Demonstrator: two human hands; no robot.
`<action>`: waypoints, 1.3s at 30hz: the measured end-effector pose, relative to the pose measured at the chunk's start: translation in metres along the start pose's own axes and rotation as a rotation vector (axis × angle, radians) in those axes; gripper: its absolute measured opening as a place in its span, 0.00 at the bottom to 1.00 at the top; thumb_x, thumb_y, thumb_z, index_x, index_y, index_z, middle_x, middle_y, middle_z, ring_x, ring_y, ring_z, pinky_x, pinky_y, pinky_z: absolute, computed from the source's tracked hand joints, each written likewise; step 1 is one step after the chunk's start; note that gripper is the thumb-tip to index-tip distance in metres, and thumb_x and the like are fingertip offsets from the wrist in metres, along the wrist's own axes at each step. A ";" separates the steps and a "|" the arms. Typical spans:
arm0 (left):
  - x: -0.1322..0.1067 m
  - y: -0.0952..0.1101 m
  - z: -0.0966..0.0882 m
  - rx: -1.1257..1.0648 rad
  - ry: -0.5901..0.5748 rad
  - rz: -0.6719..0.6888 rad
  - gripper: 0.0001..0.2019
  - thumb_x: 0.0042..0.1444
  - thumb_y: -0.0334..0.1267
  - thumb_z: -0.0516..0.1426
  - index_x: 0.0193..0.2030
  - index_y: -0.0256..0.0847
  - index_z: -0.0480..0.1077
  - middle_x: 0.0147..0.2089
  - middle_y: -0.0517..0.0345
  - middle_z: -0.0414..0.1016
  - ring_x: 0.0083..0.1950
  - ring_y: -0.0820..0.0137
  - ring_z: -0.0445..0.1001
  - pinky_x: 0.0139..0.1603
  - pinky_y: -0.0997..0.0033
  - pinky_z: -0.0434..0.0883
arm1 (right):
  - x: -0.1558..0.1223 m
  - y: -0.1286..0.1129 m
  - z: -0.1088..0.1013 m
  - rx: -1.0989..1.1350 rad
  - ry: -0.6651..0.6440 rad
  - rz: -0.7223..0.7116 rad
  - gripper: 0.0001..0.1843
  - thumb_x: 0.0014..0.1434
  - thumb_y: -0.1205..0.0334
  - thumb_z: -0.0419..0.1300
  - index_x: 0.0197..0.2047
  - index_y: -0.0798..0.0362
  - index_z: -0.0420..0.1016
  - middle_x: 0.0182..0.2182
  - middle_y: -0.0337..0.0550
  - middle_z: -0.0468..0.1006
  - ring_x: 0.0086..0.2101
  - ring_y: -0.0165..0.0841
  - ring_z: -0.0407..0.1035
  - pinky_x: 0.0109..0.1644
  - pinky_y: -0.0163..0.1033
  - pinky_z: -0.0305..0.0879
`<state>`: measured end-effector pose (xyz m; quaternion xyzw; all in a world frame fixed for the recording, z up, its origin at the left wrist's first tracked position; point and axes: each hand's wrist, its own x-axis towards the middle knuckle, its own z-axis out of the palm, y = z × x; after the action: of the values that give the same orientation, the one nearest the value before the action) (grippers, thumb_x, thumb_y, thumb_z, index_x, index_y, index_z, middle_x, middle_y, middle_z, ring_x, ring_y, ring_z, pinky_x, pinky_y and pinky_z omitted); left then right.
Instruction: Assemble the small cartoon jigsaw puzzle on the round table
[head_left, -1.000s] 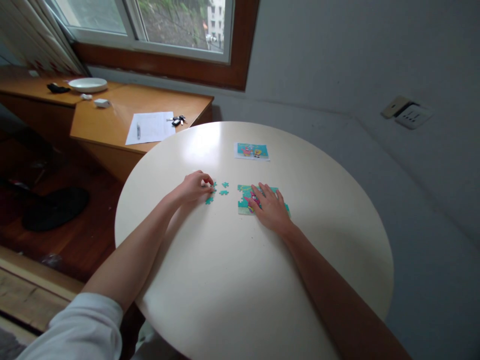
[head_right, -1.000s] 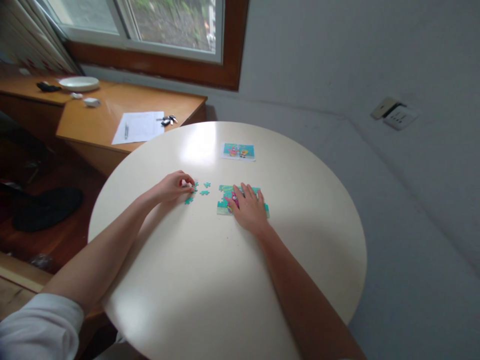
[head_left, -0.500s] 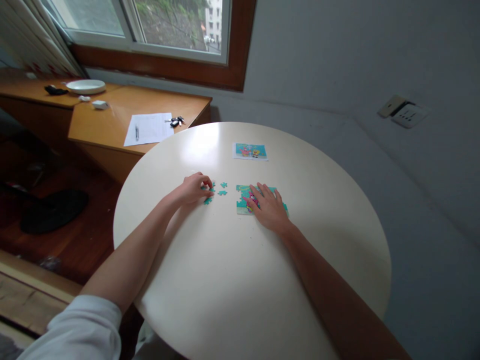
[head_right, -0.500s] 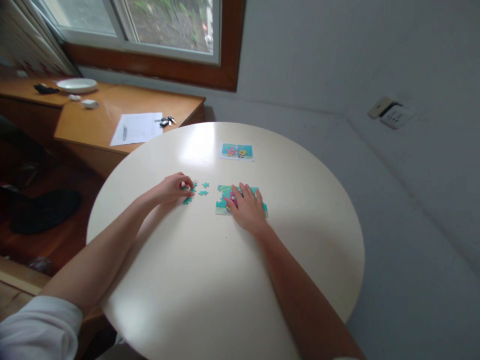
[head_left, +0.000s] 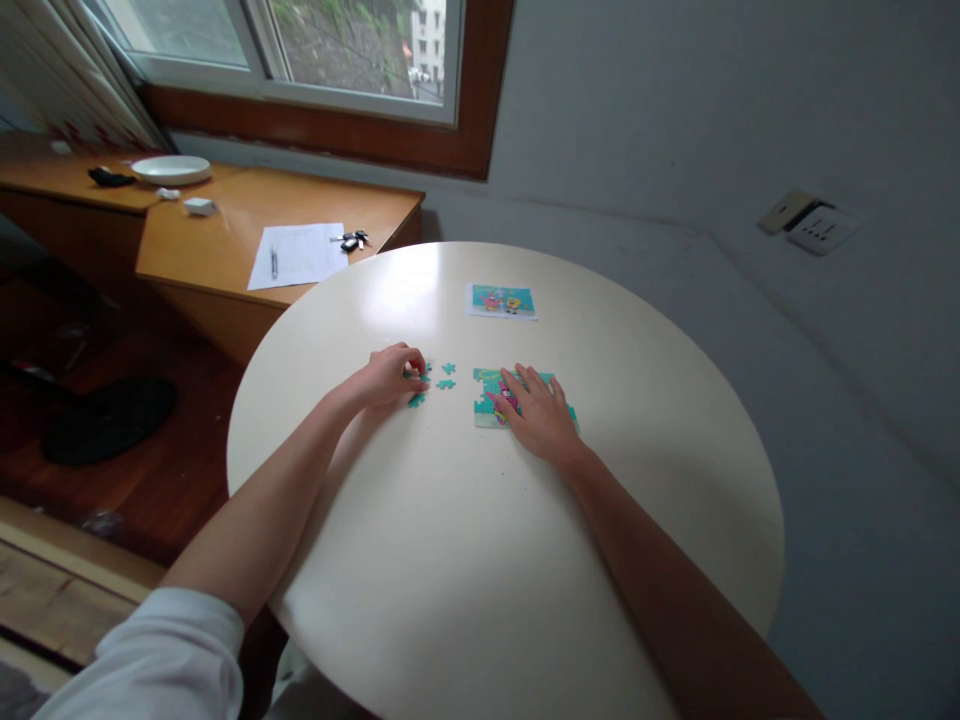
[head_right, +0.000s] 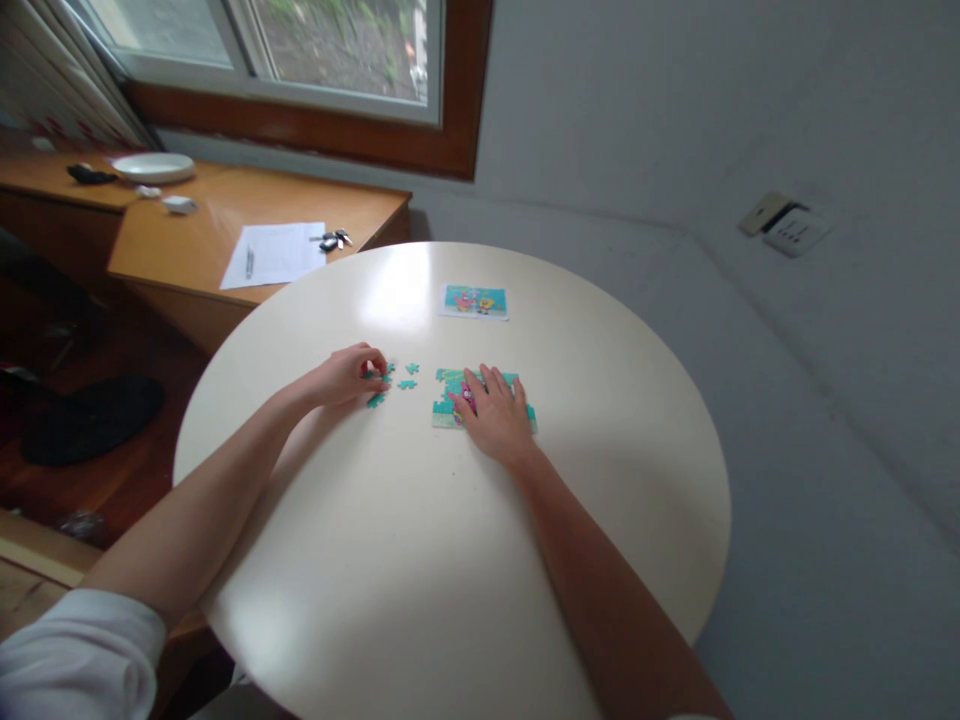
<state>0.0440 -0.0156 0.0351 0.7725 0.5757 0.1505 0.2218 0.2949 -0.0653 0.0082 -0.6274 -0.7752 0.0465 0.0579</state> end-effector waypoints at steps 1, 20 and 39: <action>0.000 0.000 0.000 0.005 0.003 0.004 0.09 0.43 0.42 0.61 0.32 0.42 0.72 0.37 0.56 0.70 0.36 0.66 0.70 0.41 0.67 0.67 | 0.000 0.000 0.000 -0.002 0.003 -0.001 0.30 0.67 0.49 0.39 0.67 0.51 0.55 0.67 0.48 0.55 0.66 0.40 0.47 0.67 0.55 0.41; -0.002 0.000 0.001 -0.139 0.019 0.081 0.07 0.43 0.40 0.56 0.29 0.40 0.68 0.28 0.59 0.71 0.30 0.70 0.68 0.33 0.70 0.65 | 0.001 0.001 0.001 -0.001 0.002 0.000 0.30 0.67 0.49 0.39 0.67 0.50 0.55 0.67 0.49 0.54 0.66 0.40 0.47 0.67 0.54 0.41; -0.012 0.025 -0.013 -0.783 0.064 0.042 0.11 0.44 0.42 0.63 0.32 0.36 0.71 0.26 0.56 0.74 0.32 0.69 0.74 0.34 0.68 0.67 | 0.000 0.001 0.002 -0.006 0.007 0.001 0.29 0.67 0.49 0.40 0.67 0.50 0.55 0.67 0.49 0.55 0.66 0.40 0.47 0.67 0.54 0.41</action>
<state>0.0545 -0.0310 0.0590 0.6360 0.4652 0.3874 0.4785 0.2959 -0.0646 0.0064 -0.6280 -0.7749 0.0418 0.0586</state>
